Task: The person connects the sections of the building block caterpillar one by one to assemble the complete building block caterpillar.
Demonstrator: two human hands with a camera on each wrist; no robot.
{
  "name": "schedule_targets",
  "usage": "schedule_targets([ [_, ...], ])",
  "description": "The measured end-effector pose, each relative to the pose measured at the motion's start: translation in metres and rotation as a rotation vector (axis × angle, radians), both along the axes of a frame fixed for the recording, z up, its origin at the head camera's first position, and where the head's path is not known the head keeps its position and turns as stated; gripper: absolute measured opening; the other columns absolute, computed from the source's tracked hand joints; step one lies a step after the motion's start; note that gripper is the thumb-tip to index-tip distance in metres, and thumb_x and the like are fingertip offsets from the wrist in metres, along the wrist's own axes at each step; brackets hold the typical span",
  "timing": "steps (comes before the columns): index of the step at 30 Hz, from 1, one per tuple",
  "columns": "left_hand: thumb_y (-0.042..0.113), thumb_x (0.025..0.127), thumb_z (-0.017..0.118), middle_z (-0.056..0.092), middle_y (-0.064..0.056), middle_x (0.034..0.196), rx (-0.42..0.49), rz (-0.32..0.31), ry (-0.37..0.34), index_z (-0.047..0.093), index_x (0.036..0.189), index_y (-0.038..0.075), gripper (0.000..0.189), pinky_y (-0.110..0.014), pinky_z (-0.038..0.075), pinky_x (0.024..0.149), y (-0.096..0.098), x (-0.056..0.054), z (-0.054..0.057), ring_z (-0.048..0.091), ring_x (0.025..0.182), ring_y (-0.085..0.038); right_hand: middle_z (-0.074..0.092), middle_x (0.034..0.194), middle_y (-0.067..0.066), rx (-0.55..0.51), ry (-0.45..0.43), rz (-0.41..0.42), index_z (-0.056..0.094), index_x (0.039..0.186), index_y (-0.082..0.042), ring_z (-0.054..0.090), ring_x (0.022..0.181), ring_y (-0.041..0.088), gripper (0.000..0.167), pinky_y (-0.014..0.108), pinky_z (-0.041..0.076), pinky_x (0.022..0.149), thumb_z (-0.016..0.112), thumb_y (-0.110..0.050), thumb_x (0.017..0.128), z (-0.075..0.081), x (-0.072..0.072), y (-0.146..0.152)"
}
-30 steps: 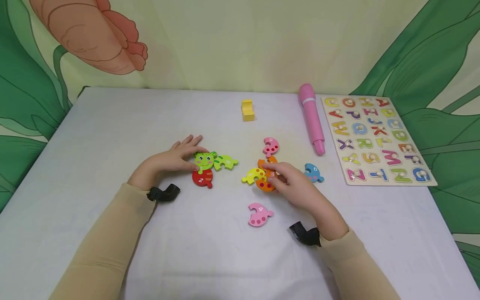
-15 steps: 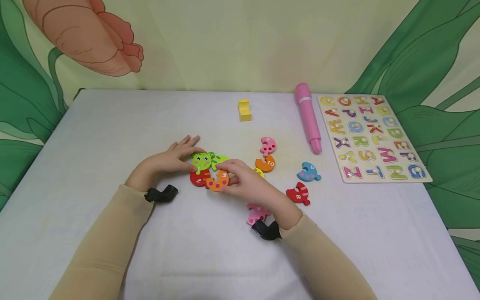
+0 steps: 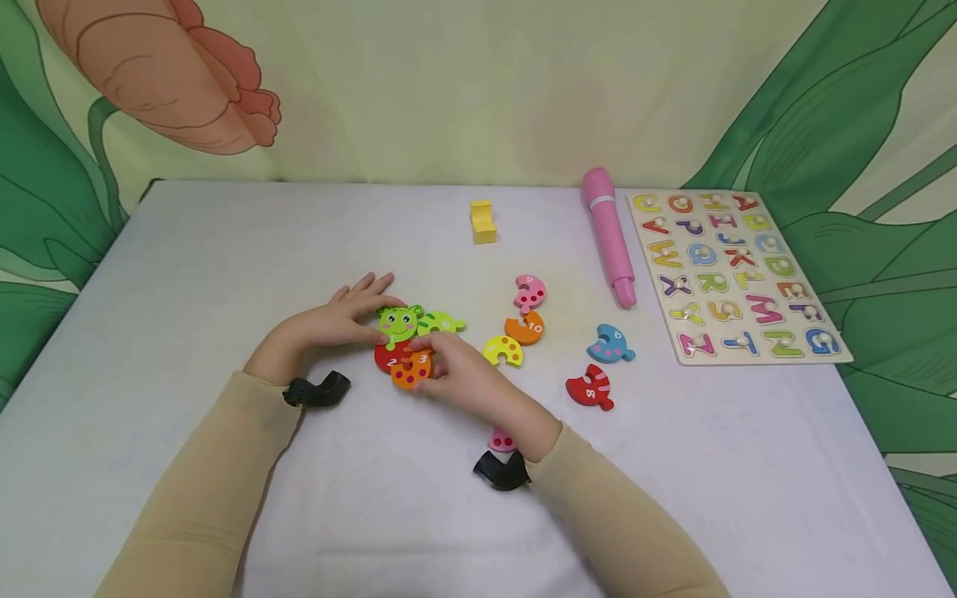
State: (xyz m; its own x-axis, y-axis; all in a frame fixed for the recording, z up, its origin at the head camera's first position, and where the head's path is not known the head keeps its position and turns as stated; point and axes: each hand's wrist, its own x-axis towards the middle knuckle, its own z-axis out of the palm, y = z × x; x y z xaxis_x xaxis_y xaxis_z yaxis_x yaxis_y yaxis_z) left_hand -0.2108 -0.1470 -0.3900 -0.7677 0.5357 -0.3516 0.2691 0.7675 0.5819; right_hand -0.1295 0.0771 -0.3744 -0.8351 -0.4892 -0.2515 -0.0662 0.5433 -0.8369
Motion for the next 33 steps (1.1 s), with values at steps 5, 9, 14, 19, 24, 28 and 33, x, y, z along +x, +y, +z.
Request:
schedule_targets([
  [5, 0.033, 0.081, 0.058, 0.0, -0.005, 0.155, -0.005, 0.009, -0.005, 0.043, 0.134, 0.023, 0.056, -0.054, -0.009, 0.11, -0.001, 0.001, -0.001, -0.012, 0.141, -0.027, 0.054, 0.116, -0.001, 0.032, 0.055, 0.059, 0.052, 0.122, -0.017, 0.054, 0.077, 0.013, 0.047, 0.023, 0.049, 0.072, 0.07, -0.021, 0.079, -0.007, -0.001, 0.0],
  [9, 0.032, 0.081, 0.058, 0.0, -0.006, 0.155, 0.005, 0.009, -0.002, 0.043, 0.134, 0.022, 0.056, -0.055, -0.009, 0.11, -0.002, 0.001, -0.002, -0.012, 0.141, -0.028, 0.051, 0.117, 0.002, 0.037, 0.111, 0.074, 0.054, 0.122, -0.016, 0.054, 0.081, 0.011, 0.046, 0.021, 0.05, 0.075, 0.07, -0.021, 0.079, -0.011, -0.002, 0.0],
  [14, 0.033, 0.081, 0.058, 0.0, -0.006, 0.155, 0.004, 0.007, 0.002, 0.043, 0.134, 0.022, 0.057, -0.055, -0.008, 0.11, -0.002, 0.001, -0.001, -0.012, 0.141, -0.028, 0.044, 0.129, 0.003, 0.038, 0.141, 0.095, 0.058, 0.12, -0.015, 0.056, 0.086, 0.01, 0.041, 0.02, 0.049, 0.077, 0.069, -0.02, 0.08, -0.015, -0.003, 0.001],
  [19, 0.034, 0.081, 0.058, 0.0, -0.005, 0.155, 0.005, 0.005, -0.001, 0.043, 0.134, 0.023, 0.056, -0.054, -0.008, 0.111, -0.001, 0.002, 0.0, -0.012, 0.141, -0.028, 0.049, 0.122, 0.001, 0.031, 0.153, 0.133, 0.052, 0.125, -0.018, 0.054, 0.083, 0.011, 0.048, 0.021, 0.049, 0.075, 0.068, -0.02, 0.081, -0.015, -0.004, 0.004],
  [24, 0.034, 0.081, 0.058, 0.0, -0.005, 0.155, 0.01, 0.005, -0.001, 0.043, 0.134, 0.023, 0.056, -0.054, -0.008, 0.111, 0.0, 0.003, 0.001, -0.012, 0.141, -0.027, 0.05, 0.116, 0.003, 0.032, 0.139, 0.129, 0.046, 0.128, -0.017, 0.053, 0.08, 0.011, 0.052, 0.021, 0.05, 0.073, 0.068, -0.019, 0.08, -0.015, -0.004, 0.005],
  [28, 0.034, 0.081, 0.058, 0.0, -0.006, 0.155, 0.012, -0.001, 0.004, 0.043, 0.134, 0.022, 0.056, -0.054, -0.008, 0.11, 0.0, 0.003, 0.001, -0.012, 0.141, -0.029, 0.042, 0.128, 0.005, 0.029, 0.159, 0.12, 0.05, 0.127, -0.014, 0.053, 0.081, 0.01, 0.05, 0.019, 0.05, 0.073, 0.069, -0.018, 0.08, -0.015, -0.003, 0.005],
  [33, 0.033, 0.082, 0.058, 0.0, -0.006, 0.155, 0.018, -0.007, 0.007, 0.043, 0.135, 0.022, 0.056, -0.055, -0.008, 0.11, -0.001, 0.002, 0.001, -0.012, 0.141, -0.028, 0.043, 0.128, 0.004, 0.037, 0.188, 0.122, 0.053, 0.125, -0.016, 0.053, 0.079, 0.009, 0.049, 0.019, 0.049, 0.071, 0.07, -0.019, 0.079, -0.016, -0.003, 0.005],
])
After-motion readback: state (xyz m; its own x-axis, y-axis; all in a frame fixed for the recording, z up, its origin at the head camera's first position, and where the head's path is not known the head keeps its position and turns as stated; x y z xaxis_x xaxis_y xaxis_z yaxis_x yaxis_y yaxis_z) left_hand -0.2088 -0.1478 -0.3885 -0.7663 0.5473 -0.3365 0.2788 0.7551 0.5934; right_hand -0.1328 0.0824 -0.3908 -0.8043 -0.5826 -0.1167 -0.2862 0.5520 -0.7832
